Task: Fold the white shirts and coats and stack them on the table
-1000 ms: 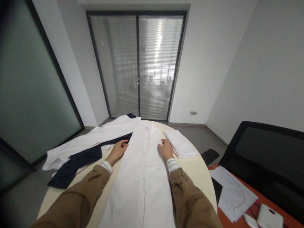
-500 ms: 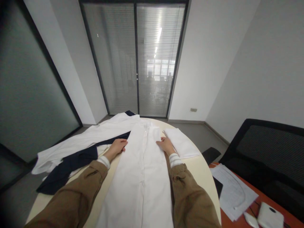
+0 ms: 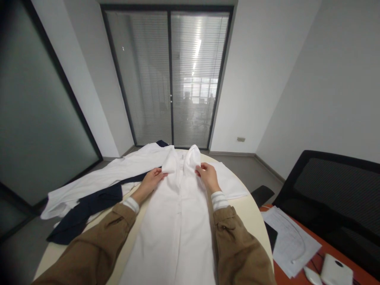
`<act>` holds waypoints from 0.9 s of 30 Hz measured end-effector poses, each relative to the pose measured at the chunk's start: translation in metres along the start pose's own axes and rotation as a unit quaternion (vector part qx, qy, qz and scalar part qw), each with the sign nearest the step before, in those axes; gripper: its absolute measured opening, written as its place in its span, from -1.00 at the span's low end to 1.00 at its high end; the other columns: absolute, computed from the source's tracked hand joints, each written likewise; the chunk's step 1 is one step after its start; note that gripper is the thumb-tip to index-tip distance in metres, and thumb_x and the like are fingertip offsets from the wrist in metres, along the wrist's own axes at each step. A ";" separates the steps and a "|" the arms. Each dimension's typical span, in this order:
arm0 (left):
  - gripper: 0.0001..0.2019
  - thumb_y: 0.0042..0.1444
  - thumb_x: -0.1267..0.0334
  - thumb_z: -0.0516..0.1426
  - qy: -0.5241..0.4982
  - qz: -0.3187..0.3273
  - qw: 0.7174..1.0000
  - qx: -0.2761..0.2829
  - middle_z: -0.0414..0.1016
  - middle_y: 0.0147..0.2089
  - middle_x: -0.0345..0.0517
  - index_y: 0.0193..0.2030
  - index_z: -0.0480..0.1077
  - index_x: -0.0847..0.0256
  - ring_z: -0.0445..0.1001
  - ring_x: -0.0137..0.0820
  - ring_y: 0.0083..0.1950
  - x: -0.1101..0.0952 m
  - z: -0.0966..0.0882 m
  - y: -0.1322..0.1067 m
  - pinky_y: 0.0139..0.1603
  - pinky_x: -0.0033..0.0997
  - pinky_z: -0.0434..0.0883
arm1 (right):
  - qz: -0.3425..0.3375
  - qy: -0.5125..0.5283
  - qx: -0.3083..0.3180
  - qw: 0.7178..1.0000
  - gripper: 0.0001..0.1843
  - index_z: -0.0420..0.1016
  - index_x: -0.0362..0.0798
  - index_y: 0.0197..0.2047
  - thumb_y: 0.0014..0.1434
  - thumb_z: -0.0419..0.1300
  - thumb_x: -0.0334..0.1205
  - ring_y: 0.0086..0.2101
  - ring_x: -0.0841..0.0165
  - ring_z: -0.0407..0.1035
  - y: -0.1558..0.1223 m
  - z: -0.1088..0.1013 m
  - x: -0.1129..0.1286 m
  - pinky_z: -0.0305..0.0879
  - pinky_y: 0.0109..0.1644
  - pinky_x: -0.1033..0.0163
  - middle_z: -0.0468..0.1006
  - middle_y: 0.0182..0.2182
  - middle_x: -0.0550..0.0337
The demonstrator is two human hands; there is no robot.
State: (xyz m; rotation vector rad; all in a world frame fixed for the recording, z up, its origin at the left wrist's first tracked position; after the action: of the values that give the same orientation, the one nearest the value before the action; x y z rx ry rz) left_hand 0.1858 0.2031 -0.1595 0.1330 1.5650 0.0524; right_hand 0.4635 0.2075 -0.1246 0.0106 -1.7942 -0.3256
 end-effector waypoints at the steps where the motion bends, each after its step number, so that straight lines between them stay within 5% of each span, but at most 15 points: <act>1: -0.76 0.09 0.27 0.23 -0.008 0.022 1.000 -0.001 0.59 -0.03 0.07 -0.12 0.35 0.25 0.56 -0.25 0.04 -0.003 0.000 -0.001 0.07 -0.32 0.43 | -0.011 0.013 -0.001 1.000 -0.61 0.52 -0.10 -0.31 0.00 0.28 0.09 -0.39 0.32 0.49 -0.001 0.001 0.005 0.42 -0.34 0.31 0.61 -0.40 0.11; 6: -0.71 0.07 0.20 0.21 -0.020 0.095 0.995 -0.005 0.55 0.00 0.02 -0.09 0.34 0.23 0.51 -0.27 0.06 -0.020 -0.001 -0.012 0.11 -0.33 0.40 | -0.041 0.086 0.000 0.995 -0.57 0.52 -0.10 -0.26 -0.03 0.34 0.09 -0.23 0.30 0.51 -0.010 0.004 0.029 0.46 -0.12 0.24 0.63 -0.23 0.07; 11: -0.73 0.06 0.26 0.24 -0.089 0.032 0.994 -0.051 0.54 -0.16 -0.09 -0.13 0.30 0.20 0.54 -0.36 -0.09 -0.036 -0.004 -0.031 0.02 -0.38 0.46 | -0.034 0.107 0.021 0.993 -0.59 0.40 -0.08 -0.40 -0.12 0.42 0.04 -0.16 0.19 0.54 -0.027 0.002 0.049 0.47 -0.12 0.18 0.62 -0.30 0.09; 15: -0.73 0.09 0.36 0.23 -0.257 -0.055 0.964 -0.049 0.53 -0.13 -0.08 -0.07 0.33 0.22 0.56 -0.40 -0.16 -0.040 -0.009 -0.052 -0.04 -0.38 0.51 | 0.007 0.101 0.162 0.981 -0.60 0.30 -0.05 -0.42 -0.09 0.43 -0.04 -0.07 0.12 0.54 -0.052 -0.007 0.063 0.48 -0.16 0.22 0.61 -0.25 0.11; 20: -0.73 0.30 0.09 0.05 -0.294 -0.197 0.932 0.071 0.53 -0.33 -0.08 -0.08 0.39 0.26 0.53 -0.35 -0.37 -0.034 -0.018 -0.080 -0.32 -0.36 0.53 | 0.112 0.062 0.415 0.901 -0.60 0.43 -0.11 -0.21 -0.02 0.44 -0.09 -0.13 0.10 0.57 -0.084 -0.024 0.059 0.52 -0.21 0.19 0.59 -0.20 0.07; 24: -0.54 0.35 -0.08 -0.10 -0.223 -0.286 0.929 0.082 0.59 -0.33 0.01 -0.05 0.39 0.27 0.56 -0.26 -0.37 -0.023 -0.025 -0.094 -0.34 -0.29 0.52 | 0.183 0.055 0.507 0.841 -0.48 0.46 -0.13 -0.08 -0.05 0.46 -0.07 -0.12 0.12 0.56 -0.095 -0.031 0.040 0.53 -0.14 0.13 0.60 -0.20 0.05; 27: -0.61 0.33 -0.02 -0.02 -0.183 -0.315 0.926 0.097 0.62 -0.28 0.03 -0.06 0.43 0.27 0.59 -0.24 -0.32 -0.014 -0.022 -0.099 -0.29 -0.30 0.50 | 0.198 0.046 0.526 0.826 -0.40 0.47 -0.13 -0.02 -0.11 0.49 -0.09 -0.12 0.18 0.54 -0.096 -0.030 0.022 0.52 -0.09 0.13 0.61 -0.13 0.02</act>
State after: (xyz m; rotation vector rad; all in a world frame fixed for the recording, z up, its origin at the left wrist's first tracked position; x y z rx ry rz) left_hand 0.1587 0.1042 -0.1573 -0.2023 1.1727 -0.6041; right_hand 0.4703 0.1050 -0.1194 0.4190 -1.6192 0.9730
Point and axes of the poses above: each hand's wrist, its own y-axis towards the middle knuckle, its own z-axis out of the palm, x = y × z, the point moved 3 cm from there along y, towards the middle knuckle
